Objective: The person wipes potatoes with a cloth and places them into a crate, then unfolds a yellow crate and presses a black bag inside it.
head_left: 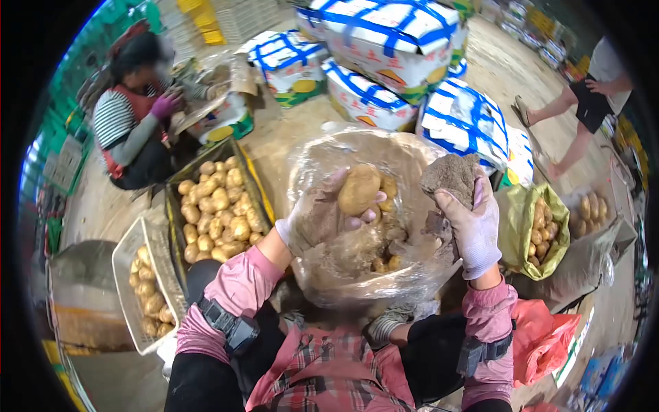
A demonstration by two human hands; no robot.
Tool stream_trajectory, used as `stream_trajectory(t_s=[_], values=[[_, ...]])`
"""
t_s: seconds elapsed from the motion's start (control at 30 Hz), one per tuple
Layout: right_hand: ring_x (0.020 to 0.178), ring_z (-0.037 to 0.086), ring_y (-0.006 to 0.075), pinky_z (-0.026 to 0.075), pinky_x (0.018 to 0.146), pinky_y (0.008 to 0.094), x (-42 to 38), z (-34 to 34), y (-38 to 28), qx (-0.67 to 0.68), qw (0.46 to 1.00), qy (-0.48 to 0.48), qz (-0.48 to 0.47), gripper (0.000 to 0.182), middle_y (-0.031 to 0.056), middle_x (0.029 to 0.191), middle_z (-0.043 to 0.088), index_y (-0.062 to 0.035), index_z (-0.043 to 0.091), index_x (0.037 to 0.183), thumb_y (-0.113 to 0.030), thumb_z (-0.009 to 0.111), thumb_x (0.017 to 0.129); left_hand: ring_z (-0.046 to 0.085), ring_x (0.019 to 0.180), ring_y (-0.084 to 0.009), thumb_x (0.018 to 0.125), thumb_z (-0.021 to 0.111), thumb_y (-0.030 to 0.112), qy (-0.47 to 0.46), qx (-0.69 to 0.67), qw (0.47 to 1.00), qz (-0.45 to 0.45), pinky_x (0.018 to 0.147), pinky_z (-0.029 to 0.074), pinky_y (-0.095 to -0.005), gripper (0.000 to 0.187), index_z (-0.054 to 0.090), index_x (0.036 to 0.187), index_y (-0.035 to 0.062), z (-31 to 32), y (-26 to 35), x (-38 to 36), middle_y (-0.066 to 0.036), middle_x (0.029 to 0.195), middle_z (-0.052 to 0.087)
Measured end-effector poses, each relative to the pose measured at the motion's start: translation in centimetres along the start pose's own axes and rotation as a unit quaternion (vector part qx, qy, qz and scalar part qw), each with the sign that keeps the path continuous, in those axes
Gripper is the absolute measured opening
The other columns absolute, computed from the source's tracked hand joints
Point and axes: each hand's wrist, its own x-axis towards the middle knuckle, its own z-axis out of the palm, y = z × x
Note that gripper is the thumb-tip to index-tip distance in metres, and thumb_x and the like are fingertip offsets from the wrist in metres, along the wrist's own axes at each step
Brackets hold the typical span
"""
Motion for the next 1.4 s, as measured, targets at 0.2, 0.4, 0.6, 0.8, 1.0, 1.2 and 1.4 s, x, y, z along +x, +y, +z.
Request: stream_trajectory(t_s=[0.2,0.4,0.6,0.8,1.0,1.2,1.4], values=[[0.127,0.053,0.0312,0.044,0.106,0.0393,-4.7,6.7,-1.3,-0.011,0.986,-0.132,-0.098,0.067,0.0216,0.134,0.055,0.0043,0.044,0.139,-0.015,0.076,0.084,0.063,0.082,-0.0183,0.102,0.037,0.056,0.046,0.047,0.994,0.09,0.055,0.045,-0.0232,0.055,0.045,0.142,0.0187,1.2,-0.2,-6.4,-0.009,0.125,0.061],[0.125,0.052,0.042,0.044,0.103,0.0455,-5.6,14.2,-0.1,-0.282,0.886,-0.146,-0.338,0.052,0.0229,0.132,0.055,-0.0029,0.054,0.13,-0.02,0.072,0.084,0.062,0.088,-0.0123,0.107,0.032,0.047,0.266,0.085,0.951,0.134,0.064,0.051,-0.0286,0.053,0.045,0.14,0.008,2.6,-2.0,-7.0,-0.004,0.111,0.064],[0.1,0.067,0.0353,0.051,0.09,0.0412,0.5,16.6,0.6,-0.094,0.992,-0.081,0.019,0.047,0.0234,0.111,0.067,0.0048,0.055,0.128,-0.023,0.064,0.092,0.06,0.067,-0.0151,0.104,0.032,0.056,0.229,0.509,0.811,0.174,0.054,0.049,-0.0266,0.062,0.046,0.134,0.0046,-1.9,-1.8,-6.7,-0.011,0.097,0.066],[0.109,0.064,0.0366,0.05,0.093,0.0398,0.2,15.1,1.0,-0.146,0.976,-0.1,-0.126,0.048,0.0246,0.115,0.065,0.0044,0.056,0.126,-0.019,0.07,0.087,0.066,0.082,-0.0203,0.103,0.034,0.056,0.081,-0.012,0.987,0.137,0.062,0.051,-0.0261,0.06,0.046,0.138,0.0095,-3.8,0.8,-6.8,-0.014,0.107,0.068],[0.11,0.061,0.0279,0.049,0.094,0.0365,-0.1,18.3,3.4,-0.143,0.959,-0.177,-0.17,0.038,0.0182,0.12,0.063,0.0006,0.057,0.126,-0.014,0.066,0.091,0.067,0.1,-0.0264,0.105,0.032,0.054,0.407,0.552,0.676,0.269,0.083,0.054,-0.0358,0.061,0.048,0.137,0.0053,-6.1,-2.2,-3.5,-0.016,0.114,0.068],[0.113,0.058,0.0201,0.046,0.095,0.0323,2.9,17.5,3.9,0.039,0.993,-0.109,-0.022,0.037,0.0145,0.122,0.062,0.0011,0.058,0.125,-0.013,0.066,0.091,0.067,0.082,-0.0166,0.105,0.037,0.053,0.194,0.083,0.962,0.177,0.059,0.051,-0.0248,0.055,0.053,0.132,0.0072,-3.6,0.5,-5.3,-0.007,0.101,0.068],[0.118,0.057,0.0387,0.046,0.1,0.0447,-0.7,18.9,2.4,-0.269,0.845,-0.238,-0.397,0.052,0.0196,0.125,0.062,-0.0049,0.06,0.125,-0.015,0.078,0.077,0.066,0.082,-0.0149,0.103,0.043,0.049,0.297,0.032,0.933,0.203,0.062,0.051,-0.0274,0.045,0.057,0.126,0.0126,-4.7,-0.2,-5.4,-0.002,0.103,0.068]])
